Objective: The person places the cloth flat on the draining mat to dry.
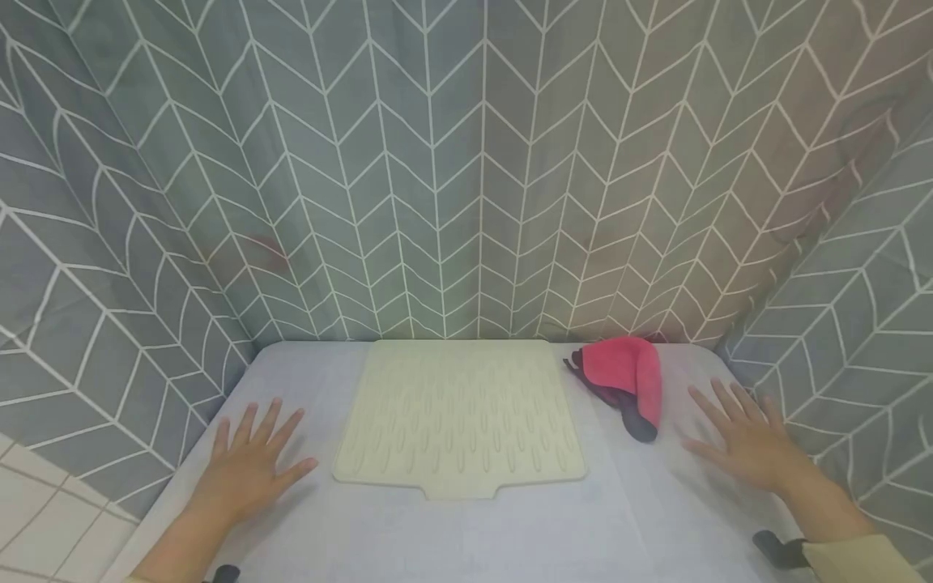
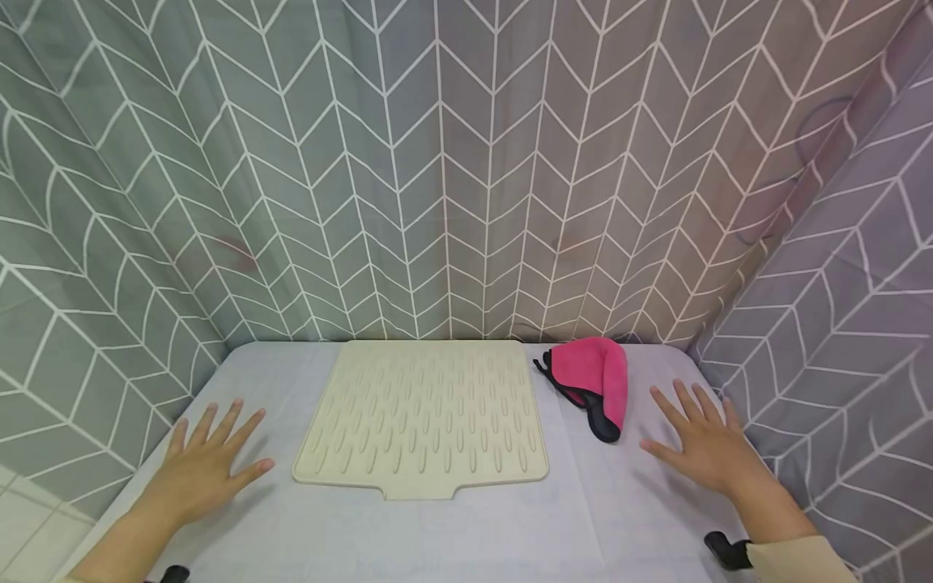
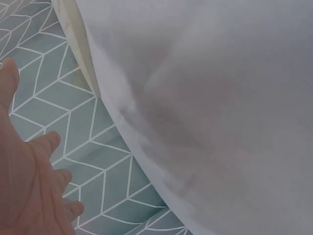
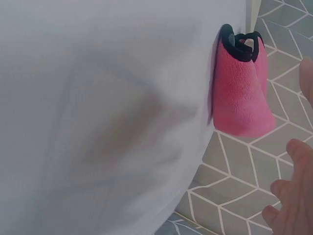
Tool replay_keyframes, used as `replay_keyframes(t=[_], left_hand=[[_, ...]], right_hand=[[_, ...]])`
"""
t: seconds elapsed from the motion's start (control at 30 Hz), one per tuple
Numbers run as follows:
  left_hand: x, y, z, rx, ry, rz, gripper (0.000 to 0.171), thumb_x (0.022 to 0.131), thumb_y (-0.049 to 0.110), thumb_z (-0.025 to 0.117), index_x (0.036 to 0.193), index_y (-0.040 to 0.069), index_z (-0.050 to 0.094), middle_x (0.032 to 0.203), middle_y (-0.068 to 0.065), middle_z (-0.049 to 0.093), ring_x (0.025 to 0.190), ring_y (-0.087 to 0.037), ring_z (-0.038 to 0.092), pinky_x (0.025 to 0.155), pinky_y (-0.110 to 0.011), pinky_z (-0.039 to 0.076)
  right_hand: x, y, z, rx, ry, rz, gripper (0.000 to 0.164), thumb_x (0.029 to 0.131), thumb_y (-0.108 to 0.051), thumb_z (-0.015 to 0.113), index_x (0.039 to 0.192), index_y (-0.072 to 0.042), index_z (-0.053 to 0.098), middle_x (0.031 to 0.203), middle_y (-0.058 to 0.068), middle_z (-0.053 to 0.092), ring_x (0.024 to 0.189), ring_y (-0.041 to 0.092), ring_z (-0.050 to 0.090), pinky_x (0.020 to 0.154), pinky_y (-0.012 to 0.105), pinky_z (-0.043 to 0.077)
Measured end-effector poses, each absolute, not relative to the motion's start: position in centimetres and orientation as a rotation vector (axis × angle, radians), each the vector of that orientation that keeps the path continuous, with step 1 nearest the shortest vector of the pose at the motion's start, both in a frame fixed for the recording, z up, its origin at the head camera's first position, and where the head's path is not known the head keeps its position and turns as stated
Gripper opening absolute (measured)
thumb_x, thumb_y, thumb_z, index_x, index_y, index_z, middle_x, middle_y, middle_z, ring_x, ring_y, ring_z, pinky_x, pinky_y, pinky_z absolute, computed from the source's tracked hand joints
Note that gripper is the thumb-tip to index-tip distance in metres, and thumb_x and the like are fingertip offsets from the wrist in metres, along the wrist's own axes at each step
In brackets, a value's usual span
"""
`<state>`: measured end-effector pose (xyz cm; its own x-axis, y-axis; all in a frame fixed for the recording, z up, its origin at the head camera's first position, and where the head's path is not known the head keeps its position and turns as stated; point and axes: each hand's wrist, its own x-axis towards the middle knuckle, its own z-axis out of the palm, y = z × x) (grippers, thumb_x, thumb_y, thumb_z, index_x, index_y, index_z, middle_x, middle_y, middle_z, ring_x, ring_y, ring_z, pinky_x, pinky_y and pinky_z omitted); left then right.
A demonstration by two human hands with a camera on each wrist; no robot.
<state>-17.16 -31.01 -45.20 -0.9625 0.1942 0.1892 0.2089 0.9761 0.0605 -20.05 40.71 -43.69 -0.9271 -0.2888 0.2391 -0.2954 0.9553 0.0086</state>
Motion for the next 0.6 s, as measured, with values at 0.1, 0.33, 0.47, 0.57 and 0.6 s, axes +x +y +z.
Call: replay_keyframes(t=[0.1,0.33,0.47,0.57,0.6], left_hand=[[-17.2,-30.7,-45.1,-0.311,-2.938,-0.152,0.082,0.095,0.067,0.049,0.155,0.013,0.035,0.161,-0.026,0.023,0.147,-0.054,0.009,0.113,-0.065,-0.018],[-17.7,-29.9,-45.5,-0.295,-2.981,-0.203,0.084,0.092,0.068,0.053,0.152,0.011,0.041,0.158,-0.028,0.027,0.142,-0.058,0.017,0.111,-0.076,0.001],[-17.8,-29.5,-45.8,-0.267,-3.021,-0.238,0.085,0.092,0.069,0.053,0.152,0.010,0.040,0.158,-0.030,0.025,0.141,-0.059,0.017,0.109,-0.077,0.004],[-17.7,-29.3,-46.0,-0.260,-3.030,-0.265,0.086,0.091,0.069,0.053,0.152,0.010,0.041,0.158,-0.031,0.025,0.141,-0.060,0.016,0.109,-0.078,0.004],[-17.7,-29.3,-46.0,-0.262,-3.031,-0.278,0.086,0.091,0.069,0.054,0.152,0.010,0.041,0.158,-0.031,0.025,0.141,-0.061,0.017,0.108,-0.078,0.004]], right_hand=[[-20.1,40.4,-43.7,0.441,-2.849,0.082,0.090,0.094,-0.055,0.059,0.163,-0.024,0.010,0.158,0.032,0.022,0.142,0.056,0.020,0.111,0.075,-0.006],[-20.6,39.4,-43.3,0.427,-2.843,0.212,0.083,0.096,-0.050,0.060,0.160,-0.016,0.020,0.155,0.036,0.024,0.141,0.059,0.017,0.107,0.080,0.004],[-21.2,38.9,-43.2,0.413,-2.847,0.264,0.082,0.096,-0.049,0.060,0.160,-0.014,0.021,0.155,0.037,0.023,0.141,0.059,0.016,0.103,0.083,0.008],[-21.8,38.7,-43.2,0.434,-2.838,0.300,0.081,0.097,-0.047,0.060,0.159,-0.013,0.021,0.153,0.039,0.023,0.140,0.061,0.017,0.103,0.081,0.012],[-22.1,38.6,-43.2,0.442,-2.839,0.312,0.081,0.097,-0.046,0.060,0.159,-0.013,0.021,0.153,0.039,0.022,0.140,0.061,0.018,0.104,0.080,0.013]])
